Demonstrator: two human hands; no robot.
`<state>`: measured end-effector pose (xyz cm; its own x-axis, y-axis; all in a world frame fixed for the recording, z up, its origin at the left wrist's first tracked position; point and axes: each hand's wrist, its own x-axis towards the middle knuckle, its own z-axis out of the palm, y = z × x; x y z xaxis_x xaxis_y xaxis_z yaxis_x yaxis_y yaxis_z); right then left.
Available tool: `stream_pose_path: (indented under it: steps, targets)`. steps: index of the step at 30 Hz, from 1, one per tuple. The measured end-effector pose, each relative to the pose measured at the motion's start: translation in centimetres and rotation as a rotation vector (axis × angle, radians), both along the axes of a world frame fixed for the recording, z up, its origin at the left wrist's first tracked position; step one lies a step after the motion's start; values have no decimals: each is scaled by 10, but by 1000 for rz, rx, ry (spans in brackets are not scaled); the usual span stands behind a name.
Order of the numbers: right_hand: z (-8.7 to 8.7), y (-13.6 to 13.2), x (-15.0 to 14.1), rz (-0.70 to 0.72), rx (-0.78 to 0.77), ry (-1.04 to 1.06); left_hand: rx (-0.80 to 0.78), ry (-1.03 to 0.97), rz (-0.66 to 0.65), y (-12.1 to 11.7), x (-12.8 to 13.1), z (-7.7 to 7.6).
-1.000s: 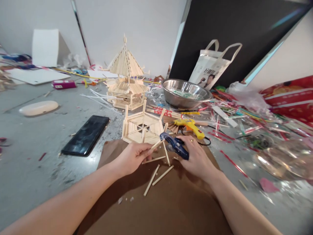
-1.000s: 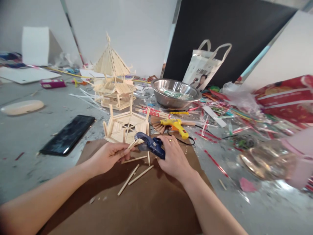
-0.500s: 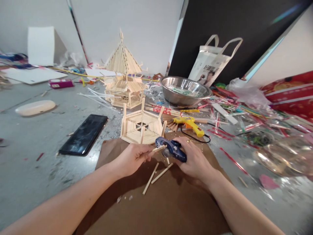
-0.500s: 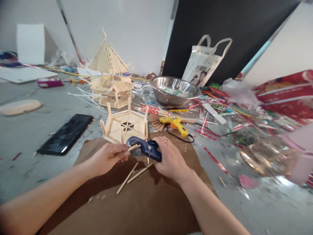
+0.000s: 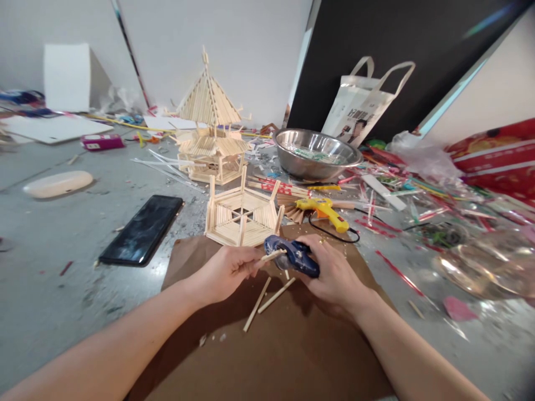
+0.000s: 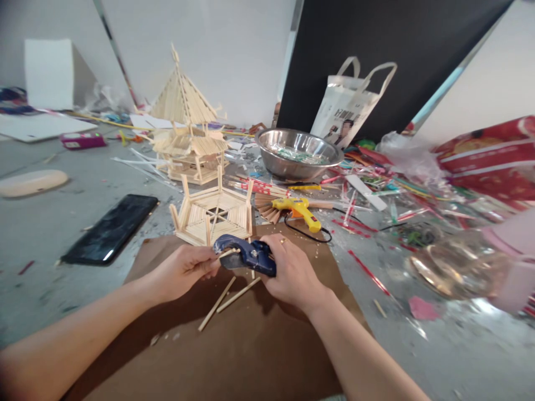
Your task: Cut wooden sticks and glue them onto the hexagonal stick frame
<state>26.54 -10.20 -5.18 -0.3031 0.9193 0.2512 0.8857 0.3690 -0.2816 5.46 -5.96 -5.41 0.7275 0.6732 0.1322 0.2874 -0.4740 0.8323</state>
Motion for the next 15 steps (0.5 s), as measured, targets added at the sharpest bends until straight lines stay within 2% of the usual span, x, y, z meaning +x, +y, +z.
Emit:
stream_pose_path:
  steps: [8,15]
  targets:
    - [-3,-1,1,-29,25,-56,-2,16,2,1,0,2]
    - [2,-4,1,-79,-36,-101,-22,28,8,0,1,1]
